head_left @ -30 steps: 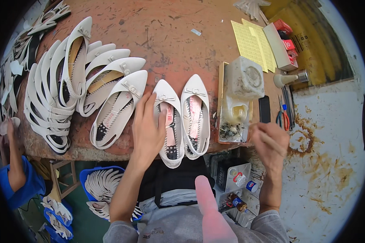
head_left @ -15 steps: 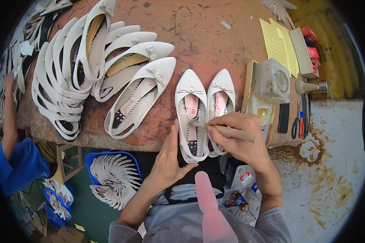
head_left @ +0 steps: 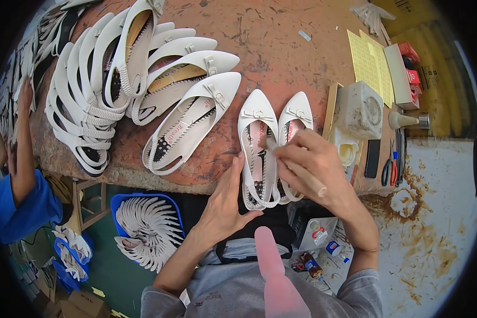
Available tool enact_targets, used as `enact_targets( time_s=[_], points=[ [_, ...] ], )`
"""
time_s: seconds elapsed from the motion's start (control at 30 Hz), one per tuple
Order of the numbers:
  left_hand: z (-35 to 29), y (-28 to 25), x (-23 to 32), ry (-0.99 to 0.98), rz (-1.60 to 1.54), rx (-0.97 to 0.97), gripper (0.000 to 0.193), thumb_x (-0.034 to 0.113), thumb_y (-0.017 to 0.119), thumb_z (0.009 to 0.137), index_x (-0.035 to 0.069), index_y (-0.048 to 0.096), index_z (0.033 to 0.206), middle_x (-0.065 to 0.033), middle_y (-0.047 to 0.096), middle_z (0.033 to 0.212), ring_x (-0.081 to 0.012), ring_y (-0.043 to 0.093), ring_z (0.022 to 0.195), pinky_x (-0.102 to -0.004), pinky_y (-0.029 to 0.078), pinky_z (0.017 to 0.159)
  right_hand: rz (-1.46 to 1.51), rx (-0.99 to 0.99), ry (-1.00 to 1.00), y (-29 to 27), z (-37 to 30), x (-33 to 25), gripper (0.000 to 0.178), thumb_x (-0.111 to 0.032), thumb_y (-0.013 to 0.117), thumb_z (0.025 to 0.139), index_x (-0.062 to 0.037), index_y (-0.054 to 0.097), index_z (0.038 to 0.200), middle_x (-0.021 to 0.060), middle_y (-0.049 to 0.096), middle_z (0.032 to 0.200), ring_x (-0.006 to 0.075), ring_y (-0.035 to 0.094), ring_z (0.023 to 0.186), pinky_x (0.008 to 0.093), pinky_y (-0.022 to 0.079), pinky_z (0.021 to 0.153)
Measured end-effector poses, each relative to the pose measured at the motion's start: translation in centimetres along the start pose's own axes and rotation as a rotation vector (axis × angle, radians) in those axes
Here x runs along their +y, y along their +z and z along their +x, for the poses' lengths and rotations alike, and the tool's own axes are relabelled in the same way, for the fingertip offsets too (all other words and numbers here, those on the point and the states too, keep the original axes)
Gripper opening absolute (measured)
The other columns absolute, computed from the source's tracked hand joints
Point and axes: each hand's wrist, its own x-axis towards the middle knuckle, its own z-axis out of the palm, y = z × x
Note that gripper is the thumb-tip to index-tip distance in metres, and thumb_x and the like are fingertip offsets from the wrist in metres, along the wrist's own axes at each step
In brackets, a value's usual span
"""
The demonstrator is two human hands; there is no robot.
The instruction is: The person places shoes onto a workbench from a basket and applies glue inside each shoe using a brush.
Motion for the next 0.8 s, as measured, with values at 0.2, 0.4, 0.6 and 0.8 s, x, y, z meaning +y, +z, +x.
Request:
enact_targets(
  time_s=[0.2,0.4,0.6,0.8],
  points=[
    [0.1,0.1,0.0,-0.005,-0.011,-0.006,0.146,0.011,0.101,0.065,-0.007,-0.002,0.167,-0.0346,0.033,0.166,-0.0507,0.045,0.148,-0.0515,0.046,0.118,-0.256,0.422,-0.145,4.8,0.4,2.4,0.024,-0.006,0.083,0.079,0.0019,0.075,0.101,0.0062,0.067,0.087,0.0225,0.065,0.076,0.0339,0.054,0.062],
    [-0.1,-0.1,0.2,-0.018,0.017,-0.016,0.149,0.010,0.101,0.064,-0.006,-0.004,0.167,-0.0333,0.033,0.167,-0.0512,0.044,0.148,-0.0525,0.042,0.120,-0.264,0.285,0.030,4.7,-1.5,-0.6,0.027,-0.008,0.082,0.080,0.0012,0.072,0.104,0.0116,0.065,0.092,0.0265,0.064,0.083,0.0372,0.055,0.063],
    [-0.3,-0.1,0.2,-0.006,-0.012,-0.003,0.149,0.009,0.101,0.063,-0.006,-0.003,0.167,-0.0335,0.032,0.167,-0.0517,0.044,0.148,-0.0529,0.041,0.121,-0.136,0.317,0.041,3.2,-1.4,-2.9,0.012,-0.003,0.080,0.080,-0.0005,0.072,0.089,0.0114,0.061,0.076,0.0293,0.064,0.071,0.0418,0.054,0.061],
    [-0.3,-1.9,1.5,-0.081,0.016,-0.039,0.123,0.010,0.095,0.073,-0.005,0.016,0.167,-0.0312,0.043,0.162,-0.0471,0.049,0.146,-0.0489,0.044,0.119,-0.171,0.314,-0.027,3.9,-0.6,-1.3,0.016,0.000,0.080,0.082,0.0022,0.075,0.097,0.0103,0.069,0.086,0.0269,0.064,0.072,0.0395,0.053,0.062]
  ],
)
